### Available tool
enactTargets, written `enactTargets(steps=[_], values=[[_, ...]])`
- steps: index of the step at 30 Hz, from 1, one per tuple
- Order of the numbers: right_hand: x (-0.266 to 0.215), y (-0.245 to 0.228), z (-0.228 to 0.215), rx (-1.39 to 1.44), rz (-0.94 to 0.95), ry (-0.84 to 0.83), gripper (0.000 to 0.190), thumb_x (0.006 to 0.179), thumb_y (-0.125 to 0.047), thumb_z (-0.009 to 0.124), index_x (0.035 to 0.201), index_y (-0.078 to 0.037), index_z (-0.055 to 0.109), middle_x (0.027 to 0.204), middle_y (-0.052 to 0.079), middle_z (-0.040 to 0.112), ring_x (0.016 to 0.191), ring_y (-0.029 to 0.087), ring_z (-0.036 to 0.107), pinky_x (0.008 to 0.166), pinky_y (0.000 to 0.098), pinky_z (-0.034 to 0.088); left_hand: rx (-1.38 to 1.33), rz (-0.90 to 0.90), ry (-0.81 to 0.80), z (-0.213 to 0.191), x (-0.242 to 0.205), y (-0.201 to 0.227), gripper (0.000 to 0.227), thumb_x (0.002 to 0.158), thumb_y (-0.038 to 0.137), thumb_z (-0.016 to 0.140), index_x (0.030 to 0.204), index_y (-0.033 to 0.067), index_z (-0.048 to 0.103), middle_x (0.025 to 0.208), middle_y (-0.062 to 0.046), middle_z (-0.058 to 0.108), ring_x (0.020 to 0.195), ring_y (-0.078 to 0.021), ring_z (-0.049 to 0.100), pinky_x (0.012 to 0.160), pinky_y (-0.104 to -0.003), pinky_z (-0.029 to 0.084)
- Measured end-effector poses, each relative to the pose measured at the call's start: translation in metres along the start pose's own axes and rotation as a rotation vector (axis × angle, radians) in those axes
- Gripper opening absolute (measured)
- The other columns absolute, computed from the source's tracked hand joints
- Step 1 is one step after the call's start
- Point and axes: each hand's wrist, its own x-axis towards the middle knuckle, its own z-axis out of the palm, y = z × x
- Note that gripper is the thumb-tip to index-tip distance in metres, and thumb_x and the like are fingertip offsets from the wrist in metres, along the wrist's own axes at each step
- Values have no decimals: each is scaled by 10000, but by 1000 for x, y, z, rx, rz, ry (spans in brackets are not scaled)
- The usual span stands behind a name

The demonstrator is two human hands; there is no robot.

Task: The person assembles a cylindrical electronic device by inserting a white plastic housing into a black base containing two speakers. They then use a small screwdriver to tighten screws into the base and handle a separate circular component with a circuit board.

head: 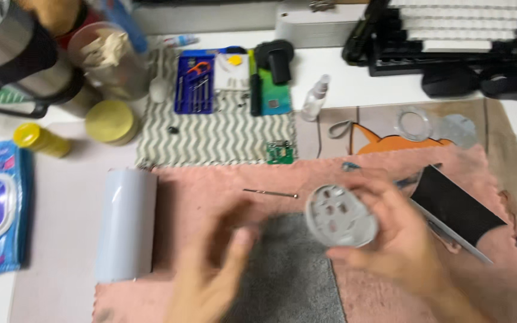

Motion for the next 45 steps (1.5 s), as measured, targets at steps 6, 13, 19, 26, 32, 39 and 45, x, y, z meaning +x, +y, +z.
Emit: enactTargets(steps=[6, 13, 19, 26, 32, 39, 45], values=[[-2, 11, 52, -637, -336, -137, 1000, 646, -445, 1141, 1495, -144, 708, 1468, 123, 647, 1374, 237, 722, 1239, 395, 565, -620, -769, -369, 42, 2, -13, 480, 1111, 317, 622, 1490, 74, 790, 1314, -58, 851, 1162, -123, 739, 968, -290, 625], [75, 0, 48, -747, -391, -19, 316, 1004, -118, 859, 1306, -44, 800, 1303, 87, 812, 1209, 228, 771, 1112, 354, 570, -938, -944, -17, 38, 51, -24, 376, 1096, 151, 679, 1398, -53, 769, 1333, -196, 822, 1161, -243, 743, 1008, -381, 618], [128, 36, 45, -967, -452, -152, 538, 1024, -186, 827, 1534, -81, 689, 1432, 126, 770, 1360, 317, 709, 1183, 452, 518, -1172, -713, -8, 37, 65, -42, 533, 1180, 418, 429, 1509, 46, 625, 1552, -202, 697, 1416, -311, 670, 1113, -557, 628], [124, 16, 54, -875, -440, -119, 478, 975, -49, 917, 1436, -34, 792, 1325, 116, 779, 1187, 251, 761, 1111, 379, 578, -1193, -734, -149, 39, 64, -58, 600, 1128, 360, 452, 1584, 7, 618, 1587, -202, 717, 1404, -297, 703, 1119, -475, 633], [91, -7, 56, -712, -361, 75, 385, 1059, 137, 889, 1422, 154, 762, 1391, 267, 686, 1245, 296, 712, 1097, 332, 641, -1119, -548, -96, 38, 55, -62, 609, 1200, 369, 409, 1718, 55, 467, 1663, -187, 591, 1497, -267, 618, 1236, -481, 572], [56, 3, 66, -805, -493, 51, 402, 1172, 259, 986, 1490, 342, 754, 1423, 419, 672, 1342, 468, 708, 1188, 524, 663, -1309, -556, -197, 32, 46, -74, 733, 1148, 360, 561, 1804, 160, 302, 1803, -282, 402, 1582, -455, 499, 1190, -642, 579], [51, 2, 82, -553, -386, 2, 363, 1041, 304, 872, 1327, 355, 654, 1343, 482, 705, 1264, 504, 780, 1137, 510, 719, -1404, -671, -151, 28, 48, -62, 733, 1007, 134, 574, 1726, 52, 458, 1747, -233, 476, 1598, -451, 482, 1224, -713, 552]])
